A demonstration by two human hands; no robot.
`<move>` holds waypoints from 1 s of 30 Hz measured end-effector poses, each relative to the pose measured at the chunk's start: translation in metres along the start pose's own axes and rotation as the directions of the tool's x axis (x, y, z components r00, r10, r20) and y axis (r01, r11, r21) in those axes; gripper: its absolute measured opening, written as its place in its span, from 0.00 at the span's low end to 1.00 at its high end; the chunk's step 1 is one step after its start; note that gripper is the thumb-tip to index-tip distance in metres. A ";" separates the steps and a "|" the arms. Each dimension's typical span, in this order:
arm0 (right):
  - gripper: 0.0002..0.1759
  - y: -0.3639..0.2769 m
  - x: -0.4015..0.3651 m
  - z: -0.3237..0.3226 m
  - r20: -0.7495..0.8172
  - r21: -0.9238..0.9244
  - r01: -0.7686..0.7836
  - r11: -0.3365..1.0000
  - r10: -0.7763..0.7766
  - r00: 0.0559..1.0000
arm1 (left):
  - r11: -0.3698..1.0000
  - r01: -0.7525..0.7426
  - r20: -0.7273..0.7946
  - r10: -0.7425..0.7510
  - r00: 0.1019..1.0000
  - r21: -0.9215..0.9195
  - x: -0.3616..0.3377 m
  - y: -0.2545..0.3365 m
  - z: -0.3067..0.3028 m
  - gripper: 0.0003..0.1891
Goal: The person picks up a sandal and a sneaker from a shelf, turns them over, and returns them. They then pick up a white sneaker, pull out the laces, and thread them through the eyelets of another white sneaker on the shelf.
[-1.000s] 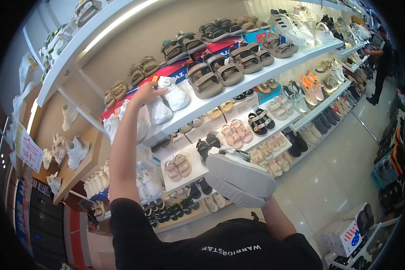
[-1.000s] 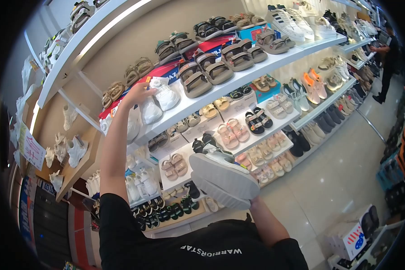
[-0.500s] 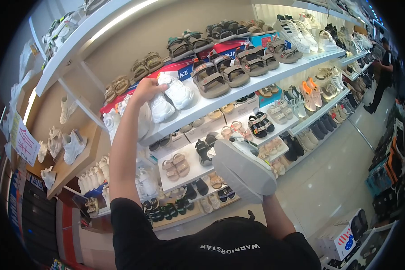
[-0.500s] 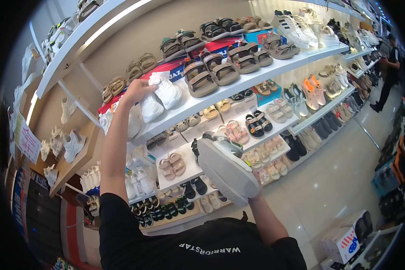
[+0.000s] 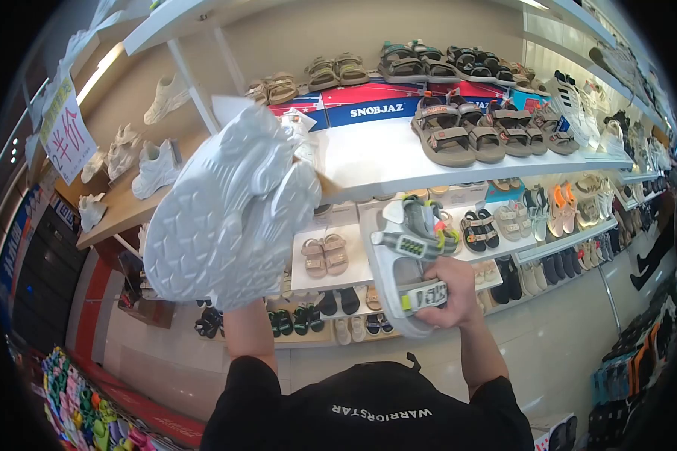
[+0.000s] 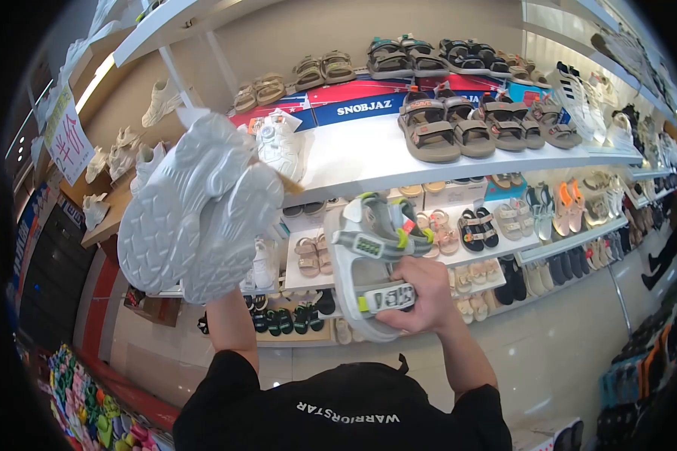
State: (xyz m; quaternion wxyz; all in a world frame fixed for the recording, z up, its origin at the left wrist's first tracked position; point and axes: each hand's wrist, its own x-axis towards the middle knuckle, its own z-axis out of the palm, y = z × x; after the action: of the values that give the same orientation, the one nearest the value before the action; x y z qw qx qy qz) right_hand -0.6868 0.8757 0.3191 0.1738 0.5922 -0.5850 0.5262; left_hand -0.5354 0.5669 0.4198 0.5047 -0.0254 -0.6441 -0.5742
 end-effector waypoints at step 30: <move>0.36 0.133 0.228 0.052 0.304 -0.733 -0.028 0.680 0.365 0.880 | 0.774 0.337 -0.074 -0.354 0.932 0.536 -0.199 0.009 -0.204 0.19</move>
State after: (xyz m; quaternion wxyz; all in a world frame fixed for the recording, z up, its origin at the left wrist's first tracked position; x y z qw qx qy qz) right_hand -0.8358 0.6826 0.4331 0.1963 0.5108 -0.8263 0.1332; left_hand -0.3059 0.5230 0.2565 0.3674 0.2275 -0.7807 -0.4515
